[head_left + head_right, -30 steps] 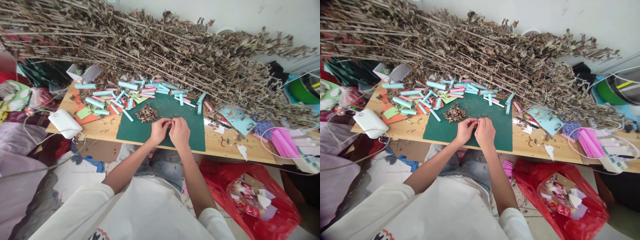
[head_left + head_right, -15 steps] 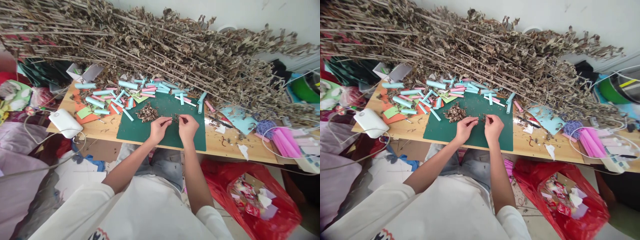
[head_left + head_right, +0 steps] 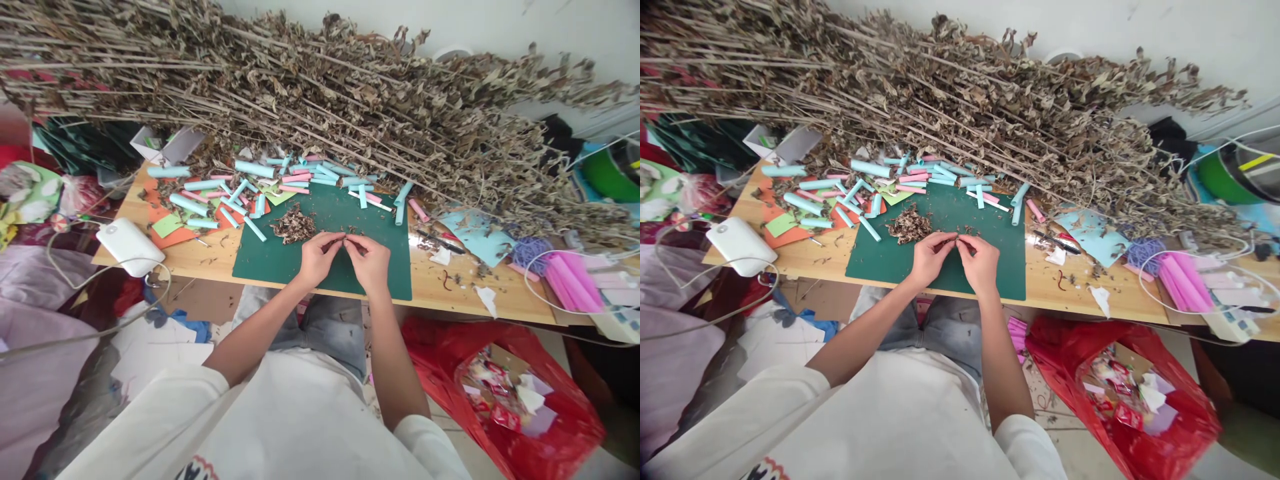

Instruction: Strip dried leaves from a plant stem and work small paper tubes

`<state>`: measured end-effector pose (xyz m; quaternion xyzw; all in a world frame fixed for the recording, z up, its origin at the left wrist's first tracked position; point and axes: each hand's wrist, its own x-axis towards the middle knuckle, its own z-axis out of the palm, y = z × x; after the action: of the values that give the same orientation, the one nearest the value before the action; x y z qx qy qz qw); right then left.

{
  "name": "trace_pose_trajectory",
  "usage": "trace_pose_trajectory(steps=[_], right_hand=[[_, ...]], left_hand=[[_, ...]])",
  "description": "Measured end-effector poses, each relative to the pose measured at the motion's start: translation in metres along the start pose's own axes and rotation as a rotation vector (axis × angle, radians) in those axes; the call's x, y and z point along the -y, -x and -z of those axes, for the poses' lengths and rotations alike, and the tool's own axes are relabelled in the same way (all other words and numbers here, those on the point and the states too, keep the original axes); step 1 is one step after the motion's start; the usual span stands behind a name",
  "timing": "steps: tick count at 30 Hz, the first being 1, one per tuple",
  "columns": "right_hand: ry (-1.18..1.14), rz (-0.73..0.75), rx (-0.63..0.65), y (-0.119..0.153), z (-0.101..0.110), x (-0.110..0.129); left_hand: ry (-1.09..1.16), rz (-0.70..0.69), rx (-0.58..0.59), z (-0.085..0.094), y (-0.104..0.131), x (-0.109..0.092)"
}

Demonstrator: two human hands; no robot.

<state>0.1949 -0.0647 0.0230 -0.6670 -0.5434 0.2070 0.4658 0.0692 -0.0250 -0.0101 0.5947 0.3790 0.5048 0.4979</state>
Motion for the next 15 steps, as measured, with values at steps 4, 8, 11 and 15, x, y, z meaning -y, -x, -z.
trace_pose_trajectory(steps=[4, 8, 11, 15], right_hand=[[0.115, 0.137, 0.035, 0.000, 0.001, 0.000], [0.315, 0.195, -0.020, 0.001, -0.002, -0.003], [0.345, 0.149, -0.129, -0.003, -0.001, -0.012], [0.327, 0.130, -0.106, -0.013, 0.004, -0.025]], left_hand=[[0.101, 0.116, 0.008, -0.003, 0.001, 0.000], [0.120, 0.139, 0.015, -0.004, 0.001, 0.001], [0.099, 0.143, 0.002, -0.004, 0.001, 0.003], [0.036, 0.050, -0.010, -0.002, 0.000, 0.001]])
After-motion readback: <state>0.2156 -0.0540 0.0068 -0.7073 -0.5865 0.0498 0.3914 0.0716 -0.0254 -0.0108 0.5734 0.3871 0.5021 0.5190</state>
